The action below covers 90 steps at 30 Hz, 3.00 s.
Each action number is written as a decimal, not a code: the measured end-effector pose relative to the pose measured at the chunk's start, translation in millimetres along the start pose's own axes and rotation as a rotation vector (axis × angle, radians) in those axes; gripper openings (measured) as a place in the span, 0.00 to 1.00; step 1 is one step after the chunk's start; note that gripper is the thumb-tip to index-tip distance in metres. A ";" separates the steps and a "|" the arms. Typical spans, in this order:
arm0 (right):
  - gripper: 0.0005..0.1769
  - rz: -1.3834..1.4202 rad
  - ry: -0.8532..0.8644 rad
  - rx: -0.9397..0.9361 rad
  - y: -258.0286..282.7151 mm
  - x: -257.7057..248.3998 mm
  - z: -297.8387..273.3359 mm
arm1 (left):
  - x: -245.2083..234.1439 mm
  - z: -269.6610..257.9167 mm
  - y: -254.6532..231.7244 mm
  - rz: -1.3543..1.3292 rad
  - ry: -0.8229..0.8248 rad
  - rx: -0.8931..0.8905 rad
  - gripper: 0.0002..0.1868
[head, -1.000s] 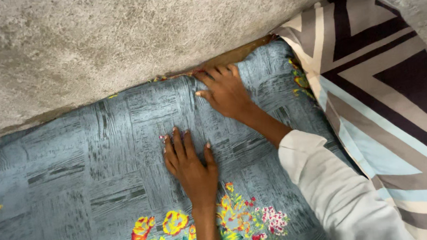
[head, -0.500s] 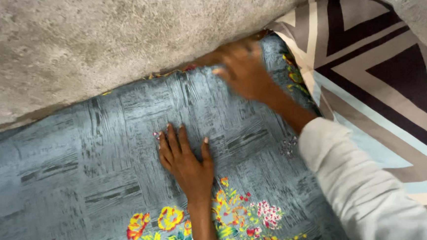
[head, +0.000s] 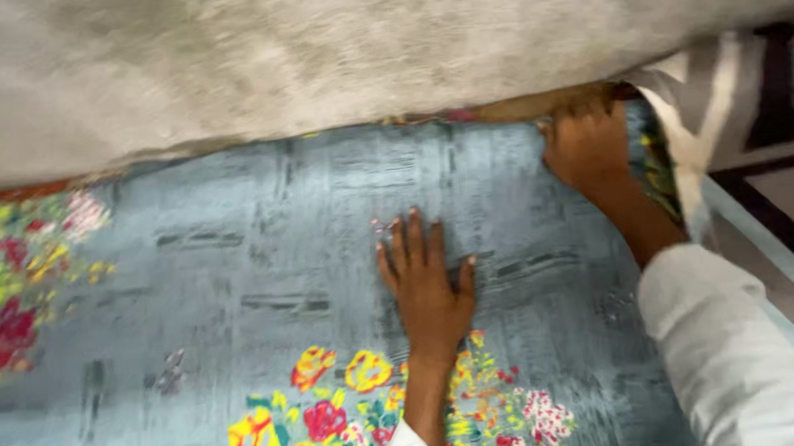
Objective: The person smooths a floral-patterned bed sheet on a mattress using both hands. They repeatedly press and rub the fabric to remove wrinkles, moving systematically from the top edge near a pillow down to the lower sections of the bed.
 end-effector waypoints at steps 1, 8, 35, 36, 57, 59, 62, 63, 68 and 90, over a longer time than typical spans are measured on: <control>0.20 -0.023 -0.119 -0.102 7.1 -12.9 -9.2 | -0.3 0.0 -0.7 -0.016 0.007 -0.006 0.33; 0.29 0.329 -0.036 -0.346 76.1 -16.4 10.5 | -5.7 3.0 -3.2 -0.054 0.010 -0.017 0.31; 0.23 0.722 0.204 -0.166 185.6 -0.7 59.8 | -5.3 3.4 -3.6 -0.130 0.070 -0.079 0.30; 0.25 0.604 0.126 -0.189 189.6 -7.6 54.1 | -5.0 4.3 -2.6 -0.116 0.068 -0.069 0.30; 0.39 0.286 0.063 0.001 86.2 -50.6 -26.6 | -0.3 -2.7 -6.8 -0.004 0.103 -0.021 0.29; 0.39 0.297 -0.023 0.028 85.0 -61.7 -58.0 | 0.7 -2.2 -6.6 0.001 0.095 -0.029 0.29; 0.39 0.207 -0.138 0.223 55.8 -67.8 -87.8 | 1.8 -3.4 -6.4 0.003 0.114 -0.039 0.30; 0.39 0.203 -0.075 0.259 50.7 -60.3 -87.7 | 1.4 -2.7 -5.4 0.007 0.116 -0.039 0.30; 0.41 0.186 0.083 0.301 28.6 -27.8 -62.7 | 4.5 -3.5 -6.6 0.000 0.127 -0.026 0.30; 0.39 0.494 -0.003 0.225 -21.1 -65.6 -102.7 | 4.8 -1.8 -6.9 0.021 0.144 -0.006 0.30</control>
Point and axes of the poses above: each hand's wrist, its own z-axis towards the middle knuckle, its own x-axis out of the palm, y = z × x, the point moved 3 cm from there along z, towards the middle knuckle, and after that the axes turned 4 degrees about y, right-handed, at the moved point
